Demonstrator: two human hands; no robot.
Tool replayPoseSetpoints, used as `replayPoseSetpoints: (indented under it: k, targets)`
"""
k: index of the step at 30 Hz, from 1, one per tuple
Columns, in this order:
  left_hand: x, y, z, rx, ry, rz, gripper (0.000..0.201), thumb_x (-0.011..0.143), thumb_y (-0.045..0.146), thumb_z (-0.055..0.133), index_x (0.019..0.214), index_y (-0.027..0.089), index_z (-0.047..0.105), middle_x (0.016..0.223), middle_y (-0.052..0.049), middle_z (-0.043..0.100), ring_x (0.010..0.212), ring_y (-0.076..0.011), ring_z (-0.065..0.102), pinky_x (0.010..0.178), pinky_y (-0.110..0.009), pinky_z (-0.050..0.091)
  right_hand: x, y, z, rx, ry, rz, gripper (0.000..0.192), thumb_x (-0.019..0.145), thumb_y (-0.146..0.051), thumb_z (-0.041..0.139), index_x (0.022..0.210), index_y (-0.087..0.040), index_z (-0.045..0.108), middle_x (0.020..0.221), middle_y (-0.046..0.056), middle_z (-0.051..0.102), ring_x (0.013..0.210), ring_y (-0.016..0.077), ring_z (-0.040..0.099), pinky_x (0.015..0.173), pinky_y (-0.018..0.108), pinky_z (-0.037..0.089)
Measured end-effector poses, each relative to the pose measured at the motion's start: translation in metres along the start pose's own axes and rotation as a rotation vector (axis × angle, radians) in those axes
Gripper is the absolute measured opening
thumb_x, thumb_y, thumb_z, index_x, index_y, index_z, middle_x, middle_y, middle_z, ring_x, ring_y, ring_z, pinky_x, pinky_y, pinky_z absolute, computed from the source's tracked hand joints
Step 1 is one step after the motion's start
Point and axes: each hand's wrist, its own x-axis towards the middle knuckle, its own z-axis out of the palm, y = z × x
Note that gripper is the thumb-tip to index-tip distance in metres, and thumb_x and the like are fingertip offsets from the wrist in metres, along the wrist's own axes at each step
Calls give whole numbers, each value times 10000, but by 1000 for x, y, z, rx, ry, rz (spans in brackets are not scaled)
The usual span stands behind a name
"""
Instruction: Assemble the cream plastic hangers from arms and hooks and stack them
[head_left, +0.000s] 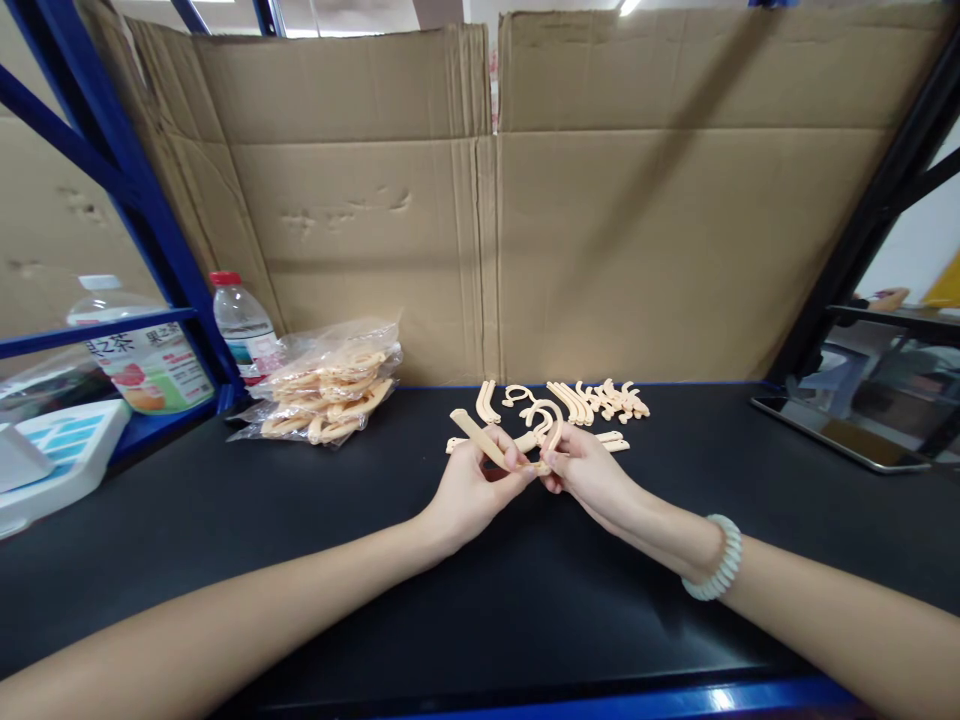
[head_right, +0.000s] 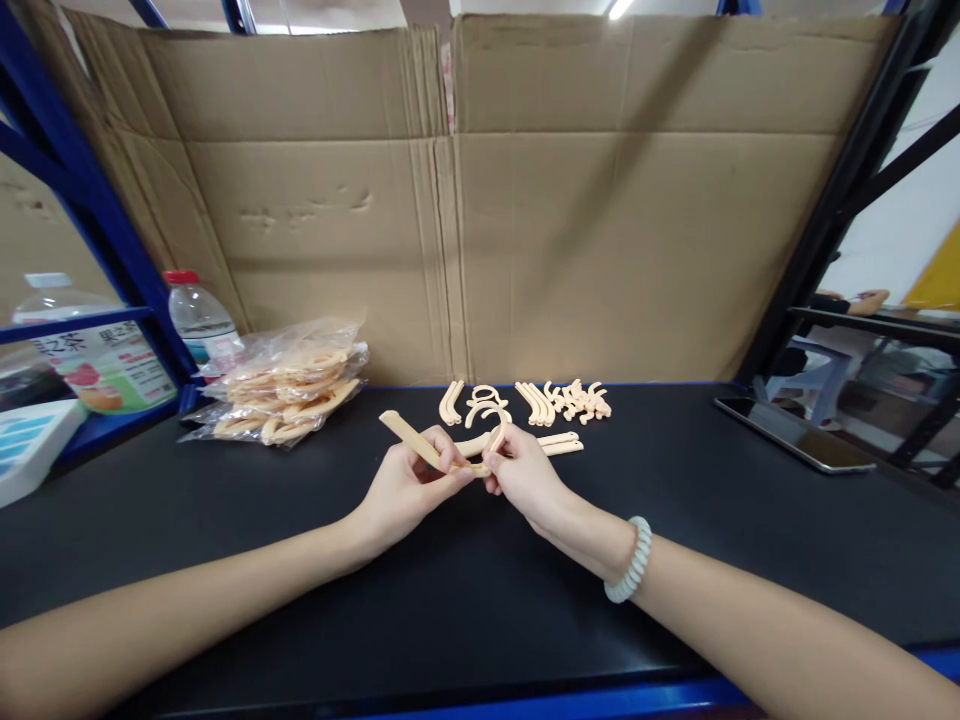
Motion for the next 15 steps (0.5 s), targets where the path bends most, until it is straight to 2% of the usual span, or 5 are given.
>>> replayPoseSetpoints:
  k: [2,5,9,12,15]
  targets:
    - [0,1,1,-12,19,-12,260,753,266,675,682,191,436,655,19,587,702,-182,658,648,-282,472,0,0,1,29,-11,-2,213,653,-259,659,637,-206,453,572,-47,516,477,88,455,485,260,348]
    - [1,0,0,6,114,-19,258,719,255,708,691,183,462,653,37,550,677,-152,625,649,-269,466,0,-4,0,43,-56,8,261,659,-326,708,667,-202,479,624,-27,554,543,113,515,537,280,401]
    - [3,-3,-1,-99,202,-34,304,675,218,752,816,188,484,732,50,554,697,-115,594,716,-268,483,2,-9,-6,-108,-45,-87,274,673,-379,733,666,-196,528,685,0,582,591,123,510,546,282,414]
    - [3,-6,-1,-172,210,-61,392,677,203,757,959,198,485,797,40,588,752,-122,620,783,-296,493,2,-10,-9,-147,-53,-100,272,700,-392,721,654,-191,544,666,-5,562,525,103,460,500,277,387]
    - [2,-7,0,-213,141,-112,432,686,213,760,1010,192,476,864,0,651,827,-157,657,839,-339,493,0,-10,-7,-117,-92,-99,286,700,-409,728,652,-183,558,651,-10,551,505,99,477,500,285,421]
